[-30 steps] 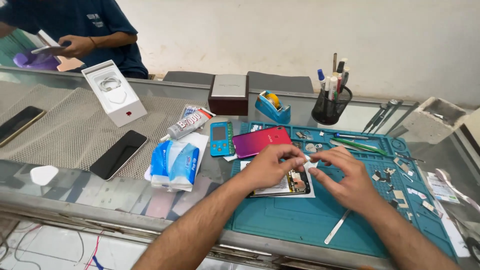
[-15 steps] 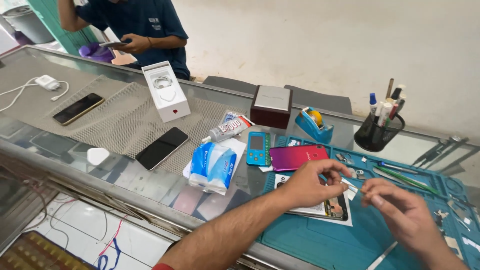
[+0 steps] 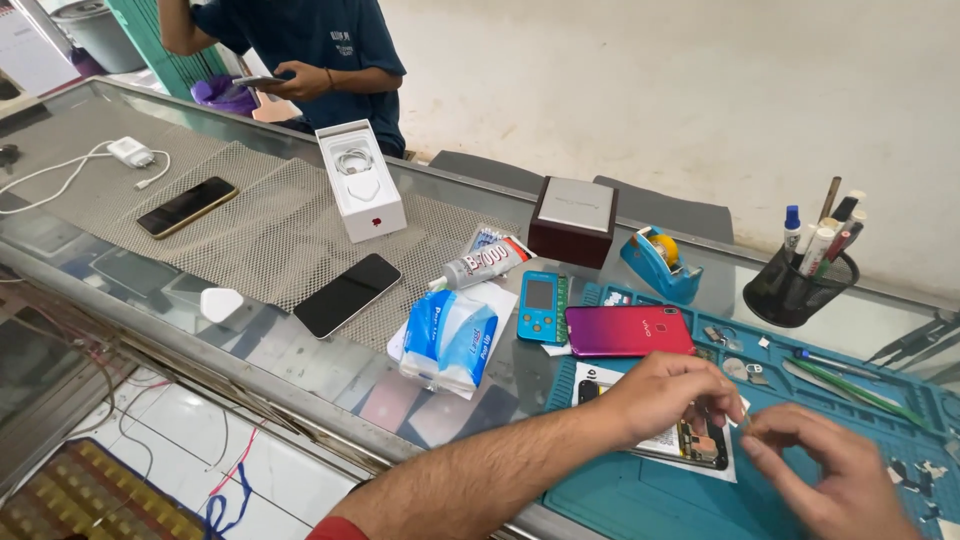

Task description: Assembling and inspecting a smartphone by connecting internal components and the battery.

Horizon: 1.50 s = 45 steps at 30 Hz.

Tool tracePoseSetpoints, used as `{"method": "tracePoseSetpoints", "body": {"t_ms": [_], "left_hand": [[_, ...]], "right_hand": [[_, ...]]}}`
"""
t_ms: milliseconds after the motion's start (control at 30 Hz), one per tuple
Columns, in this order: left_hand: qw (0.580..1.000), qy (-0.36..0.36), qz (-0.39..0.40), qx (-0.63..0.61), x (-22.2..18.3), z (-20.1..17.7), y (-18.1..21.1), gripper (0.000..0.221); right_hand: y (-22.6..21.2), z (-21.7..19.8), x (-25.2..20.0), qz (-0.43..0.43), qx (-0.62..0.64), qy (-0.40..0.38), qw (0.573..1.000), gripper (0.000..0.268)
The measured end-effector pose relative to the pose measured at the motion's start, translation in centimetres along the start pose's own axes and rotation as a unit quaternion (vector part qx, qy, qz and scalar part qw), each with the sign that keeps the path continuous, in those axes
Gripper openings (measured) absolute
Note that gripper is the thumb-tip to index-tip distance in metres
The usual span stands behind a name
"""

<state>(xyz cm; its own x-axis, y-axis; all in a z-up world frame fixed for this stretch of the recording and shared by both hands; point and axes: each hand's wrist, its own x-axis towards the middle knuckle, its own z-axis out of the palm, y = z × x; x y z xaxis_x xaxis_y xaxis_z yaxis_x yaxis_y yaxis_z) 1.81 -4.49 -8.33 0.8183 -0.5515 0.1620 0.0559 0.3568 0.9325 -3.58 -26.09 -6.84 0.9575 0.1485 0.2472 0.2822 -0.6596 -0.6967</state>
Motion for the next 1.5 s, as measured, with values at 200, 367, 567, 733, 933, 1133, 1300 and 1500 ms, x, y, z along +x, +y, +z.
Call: {"method": "tracePoseSetpoints", "body": {"t_ms": [200, 367, 567, 733, 933, 1133, 1300, 1500], "left_hand": [[0.997, -0.027, 0.012, -0.064, -0.6, -0.3, 0.8, 0.024], [0.995, 0.021, 0.066, 0.07, -2.0, 1.1, 3.0, 0.03], [0.864, 0.061, 0.341, 0.366, -2.0, 1.7, 0.9, 0.038], [0.812, 0.058, 0.413, 0.408, -1.5, 2.1, 1.9, 0.039], [0.867, 0.08, 0.323, 0.372, -1.5, 2.2, 2.9, 0.035], [0.891, 0.075, 0.286, 0.345, -1.5, 2.3, 2.8, 0.033], [0.928, 0.073, 0.221, 0.291, -1.9, 2.6, 3.1, 0.025], [0.938, 0.094, 0.174, 0.285, -1.8, 1.9, 1.9, 0.013]], "right_hand": [[0.0, 0.2, 0.2, -0.223, -0.162, 0.018, 0.961, 0.04], [0.2, 0.8, 0.3, -0.29, -0.216, 0.064, 0.93, 0.054], [-3.3, 0.8, 0.3, -0.321, -0.142, 0.148, 0.925, 0.018], [-4.8, 0.0, 0.3, -0.31, -0.062, 0.174, 0.933, 0.009], [-3.9, 0.6, 0.4, -0.196, 0.105, 0.162, 0.961, 0.015], [-2.0, 1.4, 0.2, -0.088, 0.242, 0.135, 0.957, 0.032], [-2.9, 1.0, 0.2, -0.095, 0.23, 0.148, 0.957, 0.02], [-2.9, 1.4, 0.1, -0.083, 0.201, 0.144, 0.965, 0.021]]}}
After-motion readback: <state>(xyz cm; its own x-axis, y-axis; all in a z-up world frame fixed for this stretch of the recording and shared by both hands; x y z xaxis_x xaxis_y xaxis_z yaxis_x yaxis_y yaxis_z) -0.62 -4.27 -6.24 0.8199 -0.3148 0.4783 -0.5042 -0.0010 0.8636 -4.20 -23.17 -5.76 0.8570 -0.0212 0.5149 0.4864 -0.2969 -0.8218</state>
